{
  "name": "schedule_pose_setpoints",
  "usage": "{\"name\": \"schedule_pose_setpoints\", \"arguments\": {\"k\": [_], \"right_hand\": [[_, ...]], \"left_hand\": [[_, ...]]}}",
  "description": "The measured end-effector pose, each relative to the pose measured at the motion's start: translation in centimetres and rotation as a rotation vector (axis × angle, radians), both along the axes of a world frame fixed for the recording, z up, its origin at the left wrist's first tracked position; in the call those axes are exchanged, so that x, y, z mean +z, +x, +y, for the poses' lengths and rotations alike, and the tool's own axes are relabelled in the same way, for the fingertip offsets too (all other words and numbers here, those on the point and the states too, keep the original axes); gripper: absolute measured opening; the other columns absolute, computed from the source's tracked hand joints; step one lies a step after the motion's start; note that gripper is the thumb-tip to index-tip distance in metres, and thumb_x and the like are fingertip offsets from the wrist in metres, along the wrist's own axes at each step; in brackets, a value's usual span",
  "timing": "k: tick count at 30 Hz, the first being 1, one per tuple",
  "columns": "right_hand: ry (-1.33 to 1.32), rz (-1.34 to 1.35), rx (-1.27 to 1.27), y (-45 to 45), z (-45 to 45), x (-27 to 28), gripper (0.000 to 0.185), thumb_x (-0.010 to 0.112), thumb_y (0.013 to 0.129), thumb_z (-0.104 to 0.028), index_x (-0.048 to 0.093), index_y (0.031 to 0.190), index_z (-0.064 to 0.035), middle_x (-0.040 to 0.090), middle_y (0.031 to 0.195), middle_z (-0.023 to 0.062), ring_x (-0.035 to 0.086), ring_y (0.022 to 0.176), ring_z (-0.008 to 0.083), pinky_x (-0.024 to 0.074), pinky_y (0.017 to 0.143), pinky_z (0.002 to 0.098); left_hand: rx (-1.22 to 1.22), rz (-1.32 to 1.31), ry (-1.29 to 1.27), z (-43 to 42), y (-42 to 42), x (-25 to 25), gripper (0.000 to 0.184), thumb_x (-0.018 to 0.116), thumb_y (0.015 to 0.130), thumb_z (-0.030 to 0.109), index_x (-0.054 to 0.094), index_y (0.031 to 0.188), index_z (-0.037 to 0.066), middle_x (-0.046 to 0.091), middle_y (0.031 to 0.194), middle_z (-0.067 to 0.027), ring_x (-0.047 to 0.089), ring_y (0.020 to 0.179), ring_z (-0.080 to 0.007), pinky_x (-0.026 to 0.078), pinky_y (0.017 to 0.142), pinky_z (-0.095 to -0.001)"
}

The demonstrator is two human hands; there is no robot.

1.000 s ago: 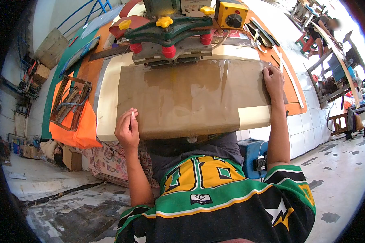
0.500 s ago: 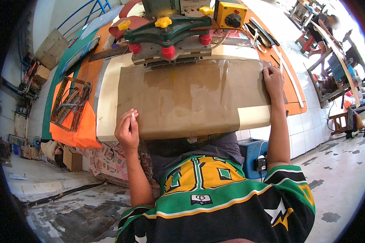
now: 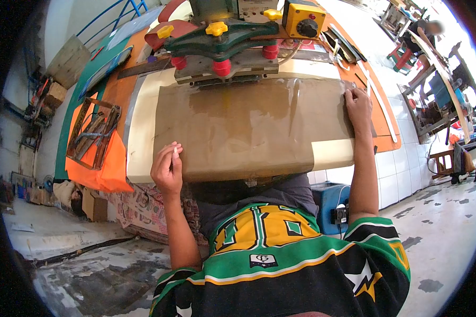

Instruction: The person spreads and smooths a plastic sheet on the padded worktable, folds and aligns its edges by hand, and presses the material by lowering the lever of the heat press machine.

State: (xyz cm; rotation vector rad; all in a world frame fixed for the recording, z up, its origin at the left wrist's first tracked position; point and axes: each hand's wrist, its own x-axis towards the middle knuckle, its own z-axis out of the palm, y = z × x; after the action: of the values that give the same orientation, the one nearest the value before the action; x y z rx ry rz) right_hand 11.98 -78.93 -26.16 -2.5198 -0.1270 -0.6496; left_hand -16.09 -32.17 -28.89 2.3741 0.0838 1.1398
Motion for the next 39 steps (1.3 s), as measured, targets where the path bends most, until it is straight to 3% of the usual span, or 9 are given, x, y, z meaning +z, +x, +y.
{"name": "schedule_pose_setpoints", "arguments": {"k": [39], "right_hand": [[0.023, 0.017, 0.003, -0.14, 0.05, 0.13, 0.032, 0.064, 0.095, -0.025, 0.075, 0.097, 0.0048, 0.07, 0.096, 0.0188, 0.067, 0.097, 0.0344, 0.05, 0.092, 0.0449]], "left_hand": [[-0.03, -0.017, -0.002, -0.03, -0.03, 0.12, 0.017, 0.062, 0.099, 0.007, 0.075, 0.092, -0.002, 0.077, 0.097, -0.012, 0.075, 0.1, -0.0306, 0.058, 0.096, -0.0457]]}}
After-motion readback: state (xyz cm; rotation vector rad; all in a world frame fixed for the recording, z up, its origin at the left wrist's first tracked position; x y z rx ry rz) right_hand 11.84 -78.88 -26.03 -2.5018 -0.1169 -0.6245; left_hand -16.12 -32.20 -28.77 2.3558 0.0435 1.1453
